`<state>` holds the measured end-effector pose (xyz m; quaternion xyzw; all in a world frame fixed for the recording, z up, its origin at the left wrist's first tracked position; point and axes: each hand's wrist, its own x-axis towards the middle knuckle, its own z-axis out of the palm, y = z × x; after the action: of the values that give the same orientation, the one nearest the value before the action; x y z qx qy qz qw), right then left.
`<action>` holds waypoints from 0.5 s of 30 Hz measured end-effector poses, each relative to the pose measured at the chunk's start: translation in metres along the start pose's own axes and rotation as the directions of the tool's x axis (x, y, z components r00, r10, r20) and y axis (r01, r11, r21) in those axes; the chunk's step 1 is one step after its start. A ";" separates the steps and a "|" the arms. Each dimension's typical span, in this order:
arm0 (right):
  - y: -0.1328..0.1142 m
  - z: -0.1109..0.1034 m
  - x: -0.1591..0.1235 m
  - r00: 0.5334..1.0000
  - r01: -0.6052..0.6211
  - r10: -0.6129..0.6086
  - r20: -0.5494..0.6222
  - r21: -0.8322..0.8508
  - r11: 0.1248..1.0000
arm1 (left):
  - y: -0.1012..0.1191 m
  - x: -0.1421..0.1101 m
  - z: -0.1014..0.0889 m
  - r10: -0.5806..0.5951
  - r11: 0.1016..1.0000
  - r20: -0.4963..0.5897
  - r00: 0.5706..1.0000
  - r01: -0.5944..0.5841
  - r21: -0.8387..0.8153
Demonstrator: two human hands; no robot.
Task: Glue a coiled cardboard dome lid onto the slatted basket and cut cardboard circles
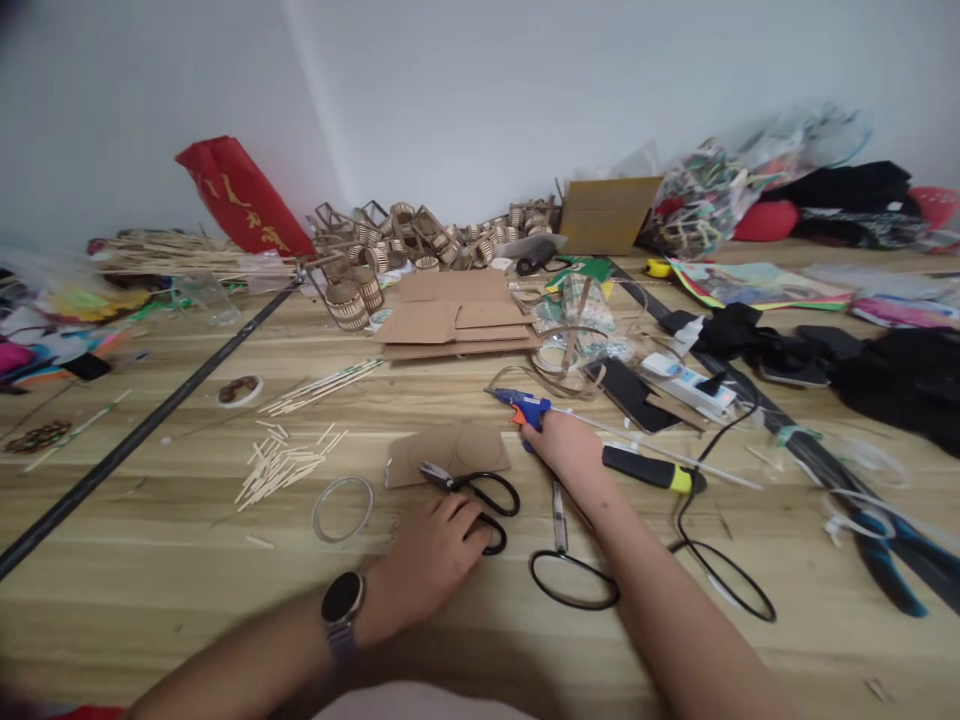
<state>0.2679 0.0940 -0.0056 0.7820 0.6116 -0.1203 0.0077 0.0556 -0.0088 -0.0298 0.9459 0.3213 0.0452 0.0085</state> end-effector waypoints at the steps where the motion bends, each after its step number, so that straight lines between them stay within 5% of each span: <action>1: 0.001 0.000 0.000 1.000 0.003 -0.003 -0.005 0.002 1.000 | 0.000 -0.001 -0.001 0.002 1.000 0.006 1.000 -0.002 0.000; 15: 0.003 -0.007 -0.054 0.967 0.222 -0.216 -0.136 0.032 0.975 | 0.004 -0.025 0.000 0.037 0.986 0.090 0.995 -0.022 -0.168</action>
<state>0.2606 0.0432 0.0117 0.7159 0.6903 -0.0831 -0.0644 0.0385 -0.0275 -0.0320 0.9476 0.3016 0.0279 0.1019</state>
